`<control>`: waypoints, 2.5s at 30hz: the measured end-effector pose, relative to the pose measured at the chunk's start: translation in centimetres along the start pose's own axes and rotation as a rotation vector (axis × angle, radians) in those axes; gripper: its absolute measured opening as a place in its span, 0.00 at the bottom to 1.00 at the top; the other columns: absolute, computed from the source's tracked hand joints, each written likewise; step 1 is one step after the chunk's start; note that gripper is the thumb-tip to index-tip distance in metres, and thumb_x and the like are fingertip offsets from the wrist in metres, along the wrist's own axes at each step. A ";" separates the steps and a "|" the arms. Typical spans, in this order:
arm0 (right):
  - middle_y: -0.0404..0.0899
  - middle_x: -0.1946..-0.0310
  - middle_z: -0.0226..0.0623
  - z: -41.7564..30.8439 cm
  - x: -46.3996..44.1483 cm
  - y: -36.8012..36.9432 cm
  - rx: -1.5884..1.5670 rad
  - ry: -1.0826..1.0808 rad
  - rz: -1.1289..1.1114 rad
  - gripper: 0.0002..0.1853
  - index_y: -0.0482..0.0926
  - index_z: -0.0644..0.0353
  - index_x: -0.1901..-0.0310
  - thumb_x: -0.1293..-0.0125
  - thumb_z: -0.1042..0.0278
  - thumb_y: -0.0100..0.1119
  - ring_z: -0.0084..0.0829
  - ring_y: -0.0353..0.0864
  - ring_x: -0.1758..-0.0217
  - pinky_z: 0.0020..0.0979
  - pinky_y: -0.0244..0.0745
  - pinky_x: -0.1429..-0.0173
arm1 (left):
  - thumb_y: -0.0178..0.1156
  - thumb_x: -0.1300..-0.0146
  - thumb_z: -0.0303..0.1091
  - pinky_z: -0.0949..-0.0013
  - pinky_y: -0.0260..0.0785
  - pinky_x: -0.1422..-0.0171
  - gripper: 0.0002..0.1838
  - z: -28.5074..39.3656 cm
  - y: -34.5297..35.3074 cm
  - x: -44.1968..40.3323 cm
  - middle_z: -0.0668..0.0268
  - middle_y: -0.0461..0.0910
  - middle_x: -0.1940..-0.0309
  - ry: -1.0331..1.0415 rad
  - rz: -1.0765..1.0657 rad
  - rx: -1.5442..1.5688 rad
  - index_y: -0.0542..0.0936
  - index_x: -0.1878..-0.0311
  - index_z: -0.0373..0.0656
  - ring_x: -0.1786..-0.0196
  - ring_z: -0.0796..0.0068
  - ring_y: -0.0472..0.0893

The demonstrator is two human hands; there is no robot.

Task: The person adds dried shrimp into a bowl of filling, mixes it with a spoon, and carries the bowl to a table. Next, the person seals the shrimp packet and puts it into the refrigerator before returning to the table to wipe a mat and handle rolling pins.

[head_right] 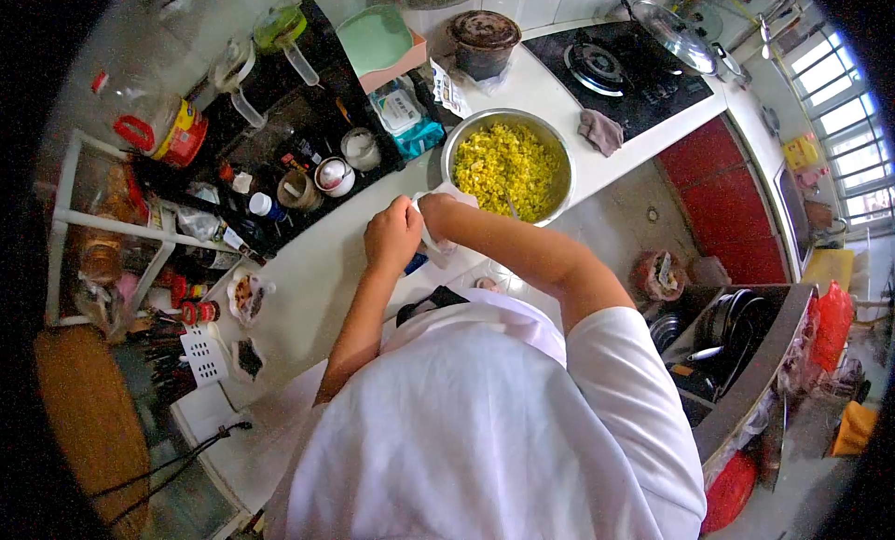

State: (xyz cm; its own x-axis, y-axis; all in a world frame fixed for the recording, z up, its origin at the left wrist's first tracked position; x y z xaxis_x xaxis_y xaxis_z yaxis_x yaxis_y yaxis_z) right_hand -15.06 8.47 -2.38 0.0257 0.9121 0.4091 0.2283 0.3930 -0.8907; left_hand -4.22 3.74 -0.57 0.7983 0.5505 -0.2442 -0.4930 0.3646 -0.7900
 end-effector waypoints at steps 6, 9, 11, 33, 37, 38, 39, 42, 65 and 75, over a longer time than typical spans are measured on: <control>0.81 0.66 0.44 0.6 0.8 0.6 -0.030 -0.006 0.023 0.12 0.80 0.59 0.67 0.56 0.69 0.61 0.44 0.80 0.61 0.39 0.75 0.57 | 0.52 0.44 0.38 0.48 0.69 0.67 0.09 1.5 0.3 0.5 0.54 0.79 0.77 -0.011 0.016 0.083 0.74 0.72 0.43 0.73 0.50 0.78; 0.81 0.67 0.44 0.8 1.2 0.9 -0.037 -0.002 0.033 0.11 0.80 0.59 0.67 0.56 0.69 0.61 0.44 0.80 0.61 0.39 0.75 0.57 | 0.53 0.43 0.39 0.50 0.68 0.67 0.12 1.9 1.0 0.8 0.52 0.77 0.78 -0.049 -0.136 0.130 0.75 0.75 0.41 0.72 0.48 0.77; 0.81 0.67 0.44 0.9 1.2 0.9 -0.029 -0.002 0.041 0.11 0.80 0.59 0.67 0.56 0.69 0.61 0.44 0.80 0.61 0.39 0.75 0.57 | 0.52 0.43 0.38 0.51 0.68 0.67 0.12 1.6 2.2 0.7 0.51 0.77 0.77 -0.011 -0.123 0.025 0.76 0.76 0.41 0.72 0.48 0.77; 0.80 0.65 0.42 2.7 2.4 -9.5 0.307 -0.215 -0.007 0.12 0.77 0.56 0.60 0.47 0.65 0.55 0.44 0.81 0.62 0.40 0.75 0.59 | 0.46 0.40 0.34 0.71 0.70 0.77 0.12 1.0 -1.3 -3.0 0.61 0.77 0.83 -0.432 -0.111 0.842 0.73 0.71 0.36 0.82 0.71 0.79; 0.80 0.64 0.45 3.5 3.4 -10.1 0.207 -0.152 -0.014 0.13 0.77 0.55 0.59 0.47 0.65 0.54 0.46 0.80 0.62 0.40 0.75 0.59 | 0.46 0.40 0.33 0.73 0.68 0.80 0.11 0.7 -0.7 -3.5 0.62 0.77 0.82 -0.460 -0.131 0.864 0.73 0.71 0.36 0.83 0.73 0.78; 0.80 0.64 0.45 3.8 3.5 -10.2 0.186 -0.200 0.019 0.13 0.78 0.57 0.60 0.47 0.65 0.55 0.44 0.81 0.62 0.40 0.75 0.59 | 0.46 0.40 0.33 0.73 0.68 0.80 0.11 0.8 -0.8 -3.5 0.62 0.77 0.82 -0.461 -0.132 0.863 0.73 0.71 0.36 0.83 0.73 0.78; 0.81 0.64 0.46 4.1 3.7 -10.2 0.165 -0.248 0.051 0.13 0.80 0.59 0.60 0.46 0.65 0.55 0.43 0.81 0.61 0.40 0.75 0.58 | 0.45 0.40 0.33 0.73 0.68 0.81 0.11 1.0 -0.9 -3.5 0.62 0.77 0.82 -0.466 -0.127 0.879 0.73 0.71 0.36 0.83 0.73 0.78; 0.80 0.67 0.40 4.1 6.2 -12.0 -0.231 -0.092 0.039 0.19 0.75 0.53 0.51 0.48 0.70 0.57 0.35 0.80 0.67 0.33 0.75 0.64 | 0.45 0.40 0.34 0.74 0.67 0.81 0.11 1.3 -1.1 -3.8 0.62 0.77 0.81 -0.482 -0.125 0.894 0.73 0.71 0.37 0.83 0.73 0.79; 0.80 0.61 0.45 17.2 11.0 -4.9 -0.342 0.287 0.538 0.20 0.75 0.51 0.48 0.44 0.66 0.59 0.43 0.82 0.64 0.38 0.76 0.56 | 0.44 0.35 0.38 0.80 0.64 0.78 0.12 -1.9 -2.1 -2.3 0.67 0.79 0.78 -0.516 -0.157 0.968 0.75 0.65 0.42 0.80 0.79 0.78; 0.80 0.63 0.46 18.8 10.6 -3.5 -0.294 0.449 0.620 0.16 0.76 0.52 0.51 0.44 0.67 0.55 0.48 0.79 0.59 0.42 0.74 0.55 | 0.44 0.36 0.39 0.79 0.63 0.77 0.12 -2.5 -2.4 -1.6 0.69 0.79 0.78 -0.470 -0.152 0.974 0.73 0.67 0.44 0.79 0.80 0.78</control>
State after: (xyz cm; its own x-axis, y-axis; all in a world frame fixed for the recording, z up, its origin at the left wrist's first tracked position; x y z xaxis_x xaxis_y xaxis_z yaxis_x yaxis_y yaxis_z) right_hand -33.91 18.91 1.31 0.6041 0.7957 -0.0443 0.2892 -0.2707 -0.9182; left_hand -3.43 0.14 0.31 0.7641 0.6059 0.2212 -0.6280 0.7771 0.0406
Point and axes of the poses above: each hand's wrist, its own x-axis away from the middle knuckle, its own y-axis out of the palm, z = x × y, the point moved 1 cm from there along -x, towards the middle knuckle
